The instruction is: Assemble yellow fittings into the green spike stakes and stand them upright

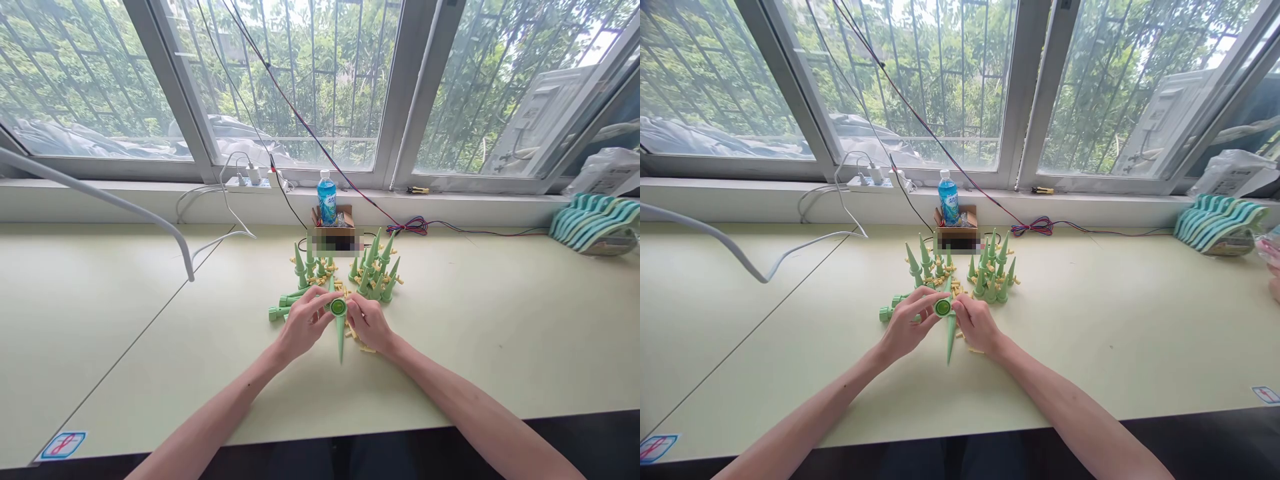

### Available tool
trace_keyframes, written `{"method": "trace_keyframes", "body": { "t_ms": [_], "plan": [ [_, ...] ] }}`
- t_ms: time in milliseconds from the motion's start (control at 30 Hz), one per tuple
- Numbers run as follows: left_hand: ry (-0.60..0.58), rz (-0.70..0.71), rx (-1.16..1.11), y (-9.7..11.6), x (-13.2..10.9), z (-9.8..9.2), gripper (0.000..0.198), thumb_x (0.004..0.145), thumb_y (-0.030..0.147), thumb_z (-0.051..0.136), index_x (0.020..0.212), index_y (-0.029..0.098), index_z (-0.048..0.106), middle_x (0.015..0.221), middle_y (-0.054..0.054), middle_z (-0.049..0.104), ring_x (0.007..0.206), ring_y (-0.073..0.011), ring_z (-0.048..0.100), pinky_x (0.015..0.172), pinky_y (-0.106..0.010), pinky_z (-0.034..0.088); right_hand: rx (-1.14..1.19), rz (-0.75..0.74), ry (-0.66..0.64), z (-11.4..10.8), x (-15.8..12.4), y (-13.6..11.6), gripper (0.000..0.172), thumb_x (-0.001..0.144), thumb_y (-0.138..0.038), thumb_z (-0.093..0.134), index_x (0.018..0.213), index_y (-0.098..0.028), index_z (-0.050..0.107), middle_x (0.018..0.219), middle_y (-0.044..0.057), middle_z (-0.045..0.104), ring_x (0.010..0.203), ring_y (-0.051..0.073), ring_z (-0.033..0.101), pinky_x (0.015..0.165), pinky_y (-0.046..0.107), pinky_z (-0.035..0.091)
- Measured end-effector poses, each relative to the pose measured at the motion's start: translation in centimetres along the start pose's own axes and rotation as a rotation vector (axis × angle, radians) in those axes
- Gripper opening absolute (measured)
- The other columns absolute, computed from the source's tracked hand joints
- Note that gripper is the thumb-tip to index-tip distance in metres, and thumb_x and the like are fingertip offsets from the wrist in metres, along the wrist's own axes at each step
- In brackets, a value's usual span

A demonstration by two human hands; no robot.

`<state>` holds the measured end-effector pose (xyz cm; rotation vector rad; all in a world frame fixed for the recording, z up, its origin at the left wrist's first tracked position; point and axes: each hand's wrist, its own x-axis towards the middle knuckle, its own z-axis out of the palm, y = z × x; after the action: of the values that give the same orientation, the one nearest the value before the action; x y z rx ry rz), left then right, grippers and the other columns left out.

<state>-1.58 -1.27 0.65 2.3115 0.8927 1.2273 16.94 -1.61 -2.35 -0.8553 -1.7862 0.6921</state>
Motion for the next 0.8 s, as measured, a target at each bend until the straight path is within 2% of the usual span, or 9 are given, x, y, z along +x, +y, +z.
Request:
{"method": "trace_keyframes", "body": {
  "t_ms": [233,367,467,533,633,700,800],
  "plan": [
    [0.006,-0.014,-0.005,0.05,0.07,0.16,0.031,0.088,0.016,0.056,0.117,0.025,0.063,0.097,-0.003,0.059,0.056,-0.0048,0.052,0.051,-0.018,0.049,0.005,-0.042,0.053,-0.03,0.0,-0.08,0.034,0.102,-0.037,0.035,0.077,-0.019,0.048,0.057,-0.005,0.044,0.048,0.009,0.038,0.05,0.021,0.033],
    [0.02,-0.131,-0.029,0.32,0.23,0.2,0.024,0.088,0.02,0.056,0.111,0.022,0.063,0.095,-0.004,0.061,0.059,-0.0069,0.053,0.05,-0.019,0.048,-0.001,-0.072,0.107,0.03,-0.11,-0.05,0.031,0.102,-0.037,0.036,0.081,-0.019,0.051,0.057,-0.005,0.043,0.047,0.009,0.037,0.047,0.021,0.032],
    [0.037,-0.279,-0.123,0.44,0.43,0.23,0.017,0.09,0.033,0.055,0.095,0.018,0.063,0.086,-0.003,0.062,0.056,-0.0077,0.053,0.049,-0.019,0.046,-0.015,-0.09,0.124,0.02,-0.15,0.0,0.03,0.102,-0.037,0.037,0.082,-0.019,0.051,0.057,-0.005,0.043,0.047,0.009,0.037,0.047,0.021,0.031],
    [0.002,-0.388,-0.215,0.41,0.54,0.23,0.035,0.093,0.045,0.05,0.077,0.015,0.061,0.071,-0.002,0.061,0.051,-0.008,0.051,0.046,-0.019,0.043,-0.031,-0.1,0.127,0.0,-0.13,0.04,0.03,0.102,-0.036,0.037,0.082,-0.019,0.051,0.057,-0.005,0.043,0.048,0.008,0.037,0.048,0.021,0.031],
    [-0.121,-0.522,-0.365,0.34,0.6,0.21,0.063,0.095,0.059,0.035,0.057,0.013,0.058,0.055,-0.003,0.056,0.045,-0.0091,0.049,0.041,-0.02,0.037,-0.055,-0.117,0.126,-0.06,-0.08,0.07,0.03,0.102,-0.034,0.037,0.08,-0.019,0.051,0.057,-0.005,0.043,0.048,0.008,0.037,0.048,0.021,0.032],
    [-0.21,-0.587,-0.458,0.44,0.62,0.15,0.072,0.094,0.065,0.028,0.056,0.012,0.06,0.055,-0.006,0.059,0.045,-0.01,0.05,0.04,-0.02,0.035,-0.068,-0.122,0.114,-0.1,-0.06,0.02,0.03,0.102,-0.033,0.038,0.081,-0.018,0.052,0.057,-0.004,0.043,0.049,0.009,0.038,0.049,0.021,0.033],
    [-0.302,-0.657,-0.541,0.9,0.7,-0.04,0.075,0.092,0.068,0.028,0.061,0.011,0.064,0.059,-0.008,0.062,0.046,-0.0105,0.05,0.04,-0.021,0.033,-0.074,-0.119,0.07,-0.14,-0.04,-0.19,0.029,0.101,-0.033,0.039,0.083,-0.018,0.055,0.059,-0.003,0.047,0.05,0.009,0.041,0.051,0.021,0.036]
  ]
}}
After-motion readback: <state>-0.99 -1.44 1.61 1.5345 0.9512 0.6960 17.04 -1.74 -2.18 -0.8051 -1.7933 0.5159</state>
